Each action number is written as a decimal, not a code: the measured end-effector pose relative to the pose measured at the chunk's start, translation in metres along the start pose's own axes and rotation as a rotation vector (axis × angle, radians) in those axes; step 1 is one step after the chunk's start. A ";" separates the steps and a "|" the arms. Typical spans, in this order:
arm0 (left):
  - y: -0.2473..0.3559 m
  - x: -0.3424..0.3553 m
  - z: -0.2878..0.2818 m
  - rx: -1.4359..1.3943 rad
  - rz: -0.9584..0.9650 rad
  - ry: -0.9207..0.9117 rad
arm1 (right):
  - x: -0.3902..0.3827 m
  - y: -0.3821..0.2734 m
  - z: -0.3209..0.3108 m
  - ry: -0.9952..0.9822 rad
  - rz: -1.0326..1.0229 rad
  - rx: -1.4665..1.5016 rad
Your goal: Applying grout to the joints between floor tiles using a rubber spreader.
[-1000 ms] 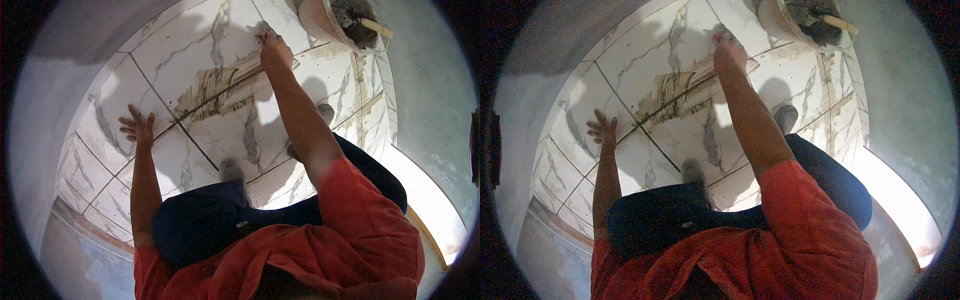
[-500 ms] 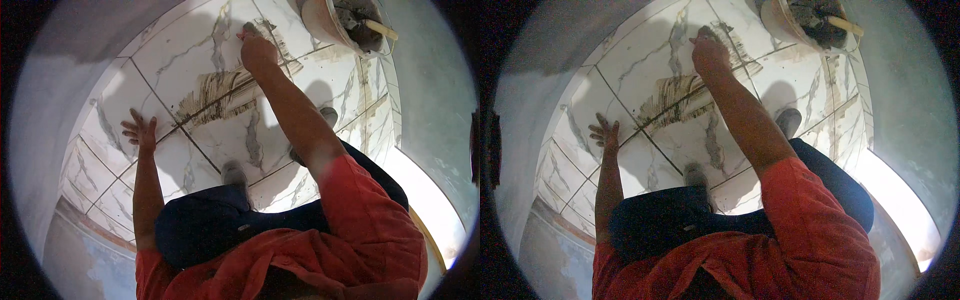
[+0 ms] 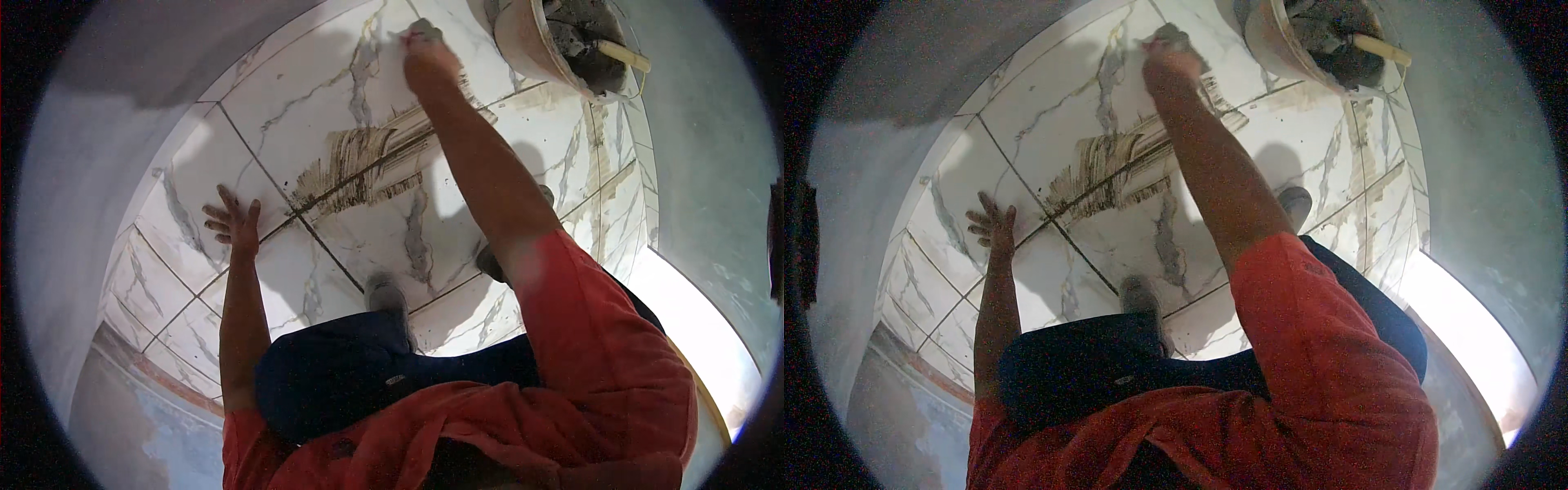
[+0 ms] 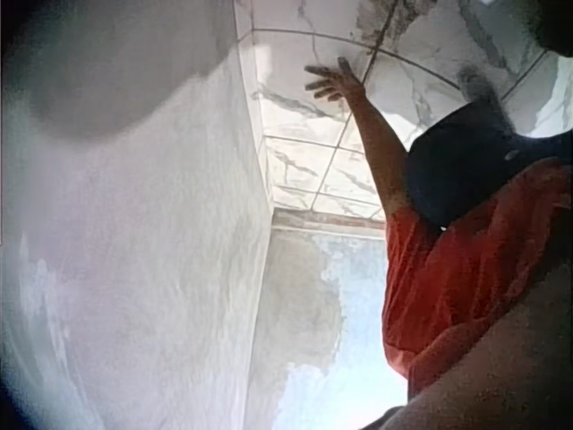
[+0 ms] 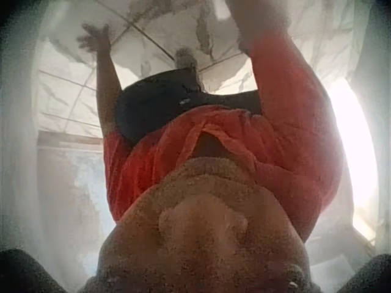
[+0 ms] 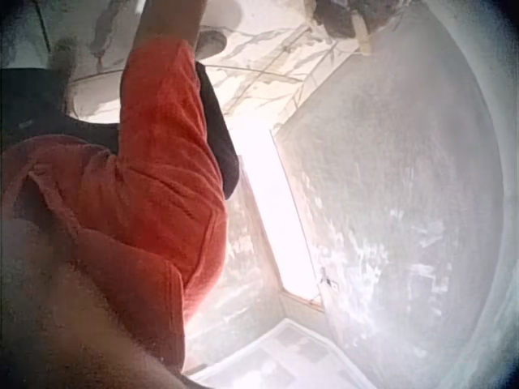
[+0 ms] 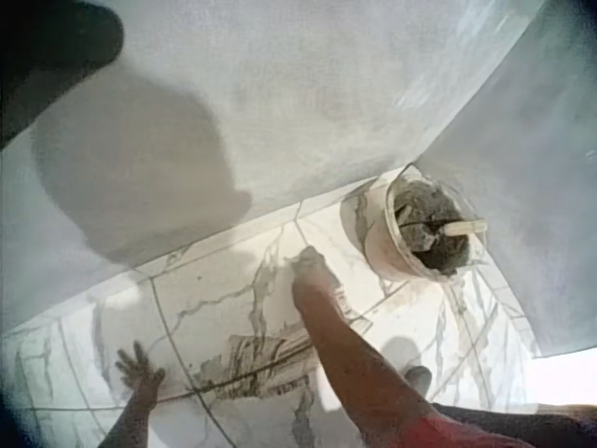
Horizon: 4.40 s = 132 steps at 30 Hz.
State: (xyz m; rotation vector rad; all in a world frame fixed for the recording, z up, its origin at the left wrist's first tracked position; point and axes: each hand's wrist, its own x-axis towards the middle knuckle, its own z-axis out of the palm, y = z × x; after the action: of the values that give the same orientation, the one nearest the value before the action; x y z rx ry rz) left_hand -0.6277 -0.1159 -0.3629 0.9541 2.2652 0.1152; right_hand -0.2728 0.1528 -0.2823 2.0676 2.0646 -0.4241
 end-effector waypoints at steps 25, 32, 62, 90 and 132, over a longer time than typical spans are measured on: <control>-0.012 -0.006 -0.009 0.010 -0.021 -0.012 | -0.032 0.039 0.012 0.181 -0.402 0.022; -0.007 -0.004 -0.008 -0.010 -0.007 -0.006 | -0.036 0.059 0.020 -0.043 -0.188 0.012; -0.017 -0.002 -0.004 0.036 -0.053 0.026 | -0.048 0.111 -0.004 -0.294 -0.653 -0.195; -0.022 0.004 0.000 0.076 -0.039 0.049 | -0.140 0.170 0.062 0.129 -0.303 -0.096; -0.040 0.017 0.003 0.109 -0.075 0.089 | -0.108 0.264 0.012 0.044 -0.802 -0.205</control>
State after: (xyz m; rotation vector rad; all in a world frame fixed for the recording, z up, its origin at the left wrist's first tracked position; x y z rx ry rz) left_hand -0.6586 -0.1344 -0.3875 0.9342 2.4067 0.0015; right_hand -0.0092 0.0437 -0.2758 1.0750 2.7586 -0.2484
